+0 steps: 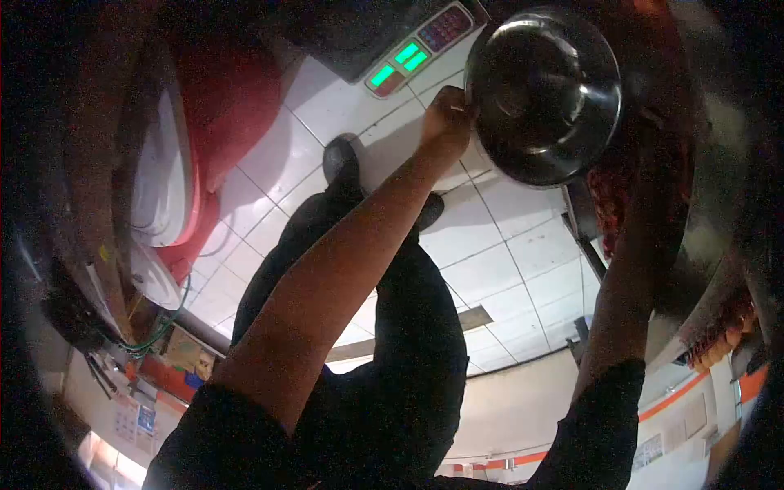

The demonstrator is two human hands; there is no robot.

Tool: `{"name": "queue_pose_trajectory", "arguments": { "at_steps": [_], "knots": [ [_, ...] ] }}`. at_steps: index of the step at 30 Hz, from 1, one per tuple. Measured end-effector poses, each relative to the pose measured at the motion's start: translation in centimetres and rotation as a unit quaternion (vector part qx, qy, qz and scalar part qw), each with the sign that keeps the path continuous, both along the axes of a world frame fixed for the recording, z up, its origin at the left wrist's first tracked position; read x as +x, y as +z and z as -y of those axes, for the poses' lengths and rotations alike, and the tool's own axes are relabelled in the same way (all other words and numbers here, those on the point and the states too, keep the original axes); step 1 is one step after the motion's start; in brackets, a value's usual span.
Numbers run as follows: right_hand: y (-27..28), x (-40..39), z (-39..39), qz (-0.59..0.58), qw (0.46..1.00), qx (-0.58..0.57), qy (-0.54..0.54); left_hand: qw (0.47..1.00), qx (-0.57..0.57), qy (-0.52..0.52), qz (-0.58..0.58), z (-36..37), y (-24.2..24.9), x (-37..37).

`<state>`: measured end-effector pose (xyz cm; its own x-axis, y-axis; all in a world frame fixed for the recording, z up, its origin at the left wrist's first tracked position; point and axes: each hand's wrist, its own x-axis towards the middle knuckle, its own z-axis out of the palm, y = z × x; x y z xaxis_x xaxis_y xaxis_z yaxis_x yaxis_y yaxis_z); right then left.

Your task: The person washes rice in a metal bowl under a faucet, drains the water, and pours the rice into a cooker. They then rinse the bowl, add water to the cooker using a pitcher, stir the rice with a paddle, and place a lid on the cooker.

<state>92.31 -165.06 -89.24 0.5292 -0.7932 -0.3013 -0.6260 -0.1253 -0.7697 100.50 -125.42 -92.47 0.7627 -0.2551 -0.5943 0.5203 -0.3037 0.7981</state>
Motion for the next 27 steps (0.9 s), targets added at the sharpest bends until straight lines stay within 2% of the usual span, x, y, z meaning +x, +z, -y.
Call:
{"name": "queue_pose_trajectory", "arguments": {
  "at_steps": [1, 3, 4, 6, 9, 15, 17, 19, 20, 21, 22, 23, 24, 25, 26, 27],
  "knots": [
    [-0.4, 0.2, 0.2, 0.001, 1.0, 0.006, -0.002, 1.0, 0.005, -0.003, 0.004, -0.5, -1.1, -0.2],
    [-0.5, 0.8, 0.6, 0.003, 1.0, 0.015, 0.0, 0.992, -0.057, 0.031, -0.105, -1.1, -2.0, 0.0],
    [-0.6, 1.0, 0.7, 0.005, 1.0, 0.017, 0.001, 0.993, -0.055, 0.032, -0.104, -1.3, -2.3, -0.2],
    [-0.3, 1.7, 0.6, 0.006, 1.0, 0.017, 0.005, 0.971, -0.095, 0.089, -0.199, -1.4, -1.3, -0.4],
    [0.7, 1.1, -0.3, 0.006, 1.0, 0.012, 0.007, 0.961, -0.084, 0.099, -0.245, -1.2, -0.5, -0.6],
    [6.1, -0.8, -5.6, 0.011, 0.999, 0.041, -0.002, 0.936, -0.142, 0.157, -0.283, 2.2, -0.3, -0.4],
    [8.0, -1.9, -8.8, 0.006, 0.997, 0.076, -0.002, 0.923, -0.186, 0.165, -0.294, 4.2, -1.6, 0.2],
    [9.4, -2.8, -12.1, -0.009, 0.992, 0.128, -0.001, 0.915, -0.296, 0.139, -0.237, 6.3, -1.4, 1.8],
    [9.5, -3.1, -13.8, -0.013, 0.986, 0.163, -0.006, 0.97, -0.192, -0.108, 0.099, 6.3, -2.9, 1.9],
    [9.1, -3.2, -14.9, 0.012, 0.98, 0.199, -0.027, 0.871, 0.003, -0.179, 0.458, 6.2, -2.1, 2.8],
    [8.6, -3.2, -16.3, 0.046, 0.968, 0.241, -0.053, 0.964, 0.002, -0.142, 0.223, 6.2, -0.9, 3.3],
    [6.9, -3.0, -17.8, 0.205, 0.944, 0.231, -0.117, 0.989, 0.003, -0.13, 0.073, 5.2, 0.3, 3.9],
    [6.3, -3.1, -18.4, 0.219, 0.928, 0.284, -0.095, 0.991, 0.02, -0.108, -0.073, 4.2, 1.5, 4.5],
    [4.4, -3.5, -18.6, 0.245, 0.917, 0.3, -0.094, 0.972, 0.099, -0.177, 0.117, 1.7, -0.4, 3.3],
    [1.7, -3.9, -18.4, 0.221, 0.942, 0.251, -0.018, 0.972, 0.054, -0.184, 0.139, -1.7, -1.1, 2.3],
    [-0.1, -3.0, -18.5, 0.199, 0.96, 0.191, 0.055, 0.954, 0.118, -0.234, 0.148, -4.9, 2.4, 2.2]
  ]
}}
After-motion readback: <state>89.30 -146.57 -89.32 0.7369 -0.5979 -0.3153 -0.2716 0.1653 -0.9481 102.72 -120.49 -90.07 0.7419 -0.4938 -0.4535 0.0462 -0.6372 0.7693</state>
